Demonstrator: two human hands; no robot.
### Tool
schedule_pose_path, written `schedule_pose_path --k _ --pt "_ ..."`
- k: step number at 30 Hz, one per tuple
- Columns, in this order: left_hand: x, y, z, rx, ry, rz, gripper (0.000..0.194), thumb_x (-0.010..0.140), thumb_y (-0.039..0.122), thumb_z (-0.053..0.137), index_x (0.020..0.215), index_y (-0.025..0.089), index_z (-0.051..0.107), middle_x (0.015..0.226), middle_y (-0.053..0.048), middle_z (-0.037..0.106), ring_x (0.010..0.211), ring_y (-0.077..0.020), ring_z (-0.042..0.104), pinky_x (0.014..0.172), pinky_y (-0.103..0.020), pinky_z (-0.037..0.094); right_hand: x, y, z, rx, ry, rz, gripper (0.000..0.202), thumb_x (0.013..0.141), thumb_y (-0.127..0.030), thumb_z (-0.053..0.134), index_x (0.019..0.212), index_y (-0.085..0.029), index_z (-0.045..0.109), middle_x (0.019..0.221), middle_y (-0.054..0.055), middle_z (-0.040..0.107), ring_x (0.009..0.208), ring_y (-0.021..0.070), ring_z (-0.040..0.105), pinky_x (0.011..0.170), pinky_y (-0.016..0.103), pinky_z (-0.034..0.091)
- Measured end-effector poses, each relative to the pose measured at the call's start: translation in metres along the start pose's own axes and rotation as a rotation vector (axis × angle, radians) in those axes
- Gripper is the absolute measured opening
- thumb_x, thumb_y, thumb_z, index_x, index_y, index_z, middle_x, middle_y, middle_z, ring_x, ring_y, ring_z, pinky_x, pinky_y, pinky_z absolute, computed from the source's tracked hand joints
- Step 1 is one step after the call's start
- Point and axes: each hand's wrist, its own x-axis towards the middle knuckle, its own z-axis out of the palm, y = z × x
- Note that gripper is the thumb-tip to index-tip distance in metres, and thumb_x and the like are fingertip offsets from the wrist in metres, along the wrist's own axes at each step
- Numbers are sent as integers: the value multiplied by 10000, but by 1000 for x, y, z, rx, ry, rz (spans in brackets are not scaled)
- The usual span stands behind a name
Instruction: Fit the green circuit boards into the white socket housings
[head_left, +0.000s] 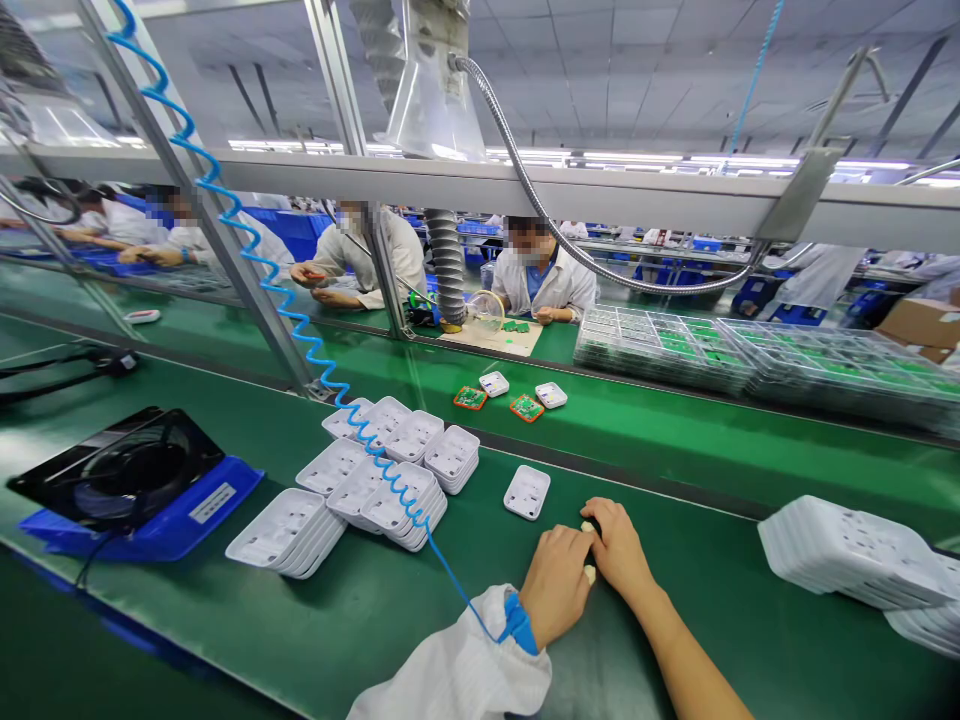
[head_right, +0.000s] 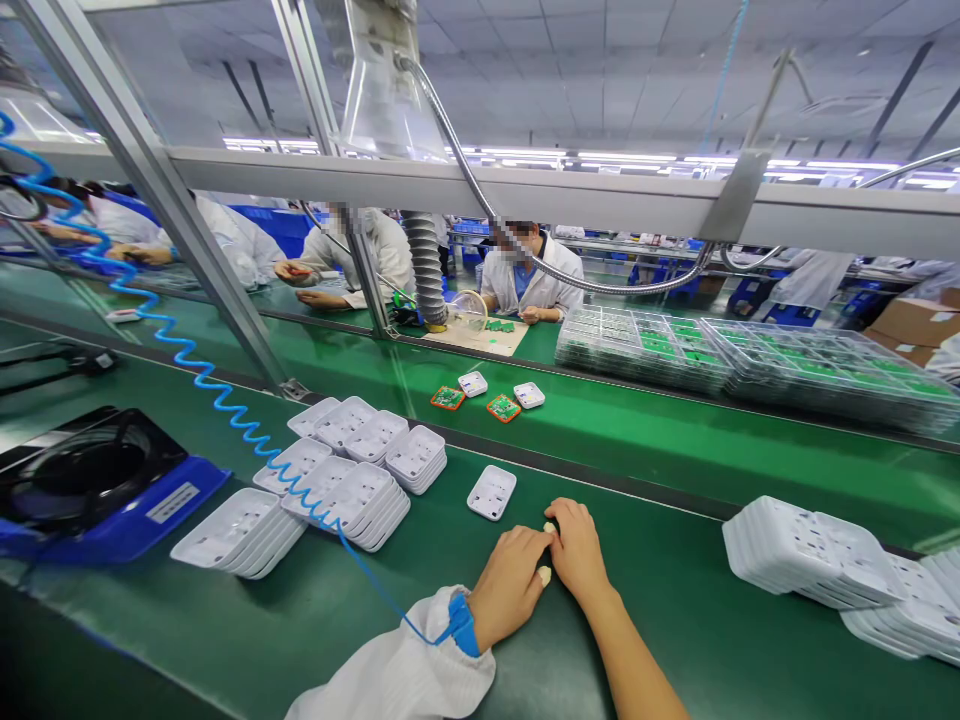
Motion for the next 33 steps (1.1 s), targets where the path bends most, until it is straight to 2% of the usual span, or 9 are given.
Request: schedule_pose_path --k 12,33 --pt "1 1 -1 29 -26 -13 337 747 90 461 1065 200 470 1063 -58 534 996 -220 446 867 -375 363 0 2 1 -3 -10 2 271 723 -88 409 921 -188 565 1064 87 584 993 215 506 850 382 407" --pt "0 0 0 -15 8 5 331 754 106 480 1070 204 477 1052 -52 540 986 -222 450 861 -373 366 0 5 2 -6 -13 -8 265 740 -87 413 935 -179 567 1065 92 582 993 214 506 859 379 407"
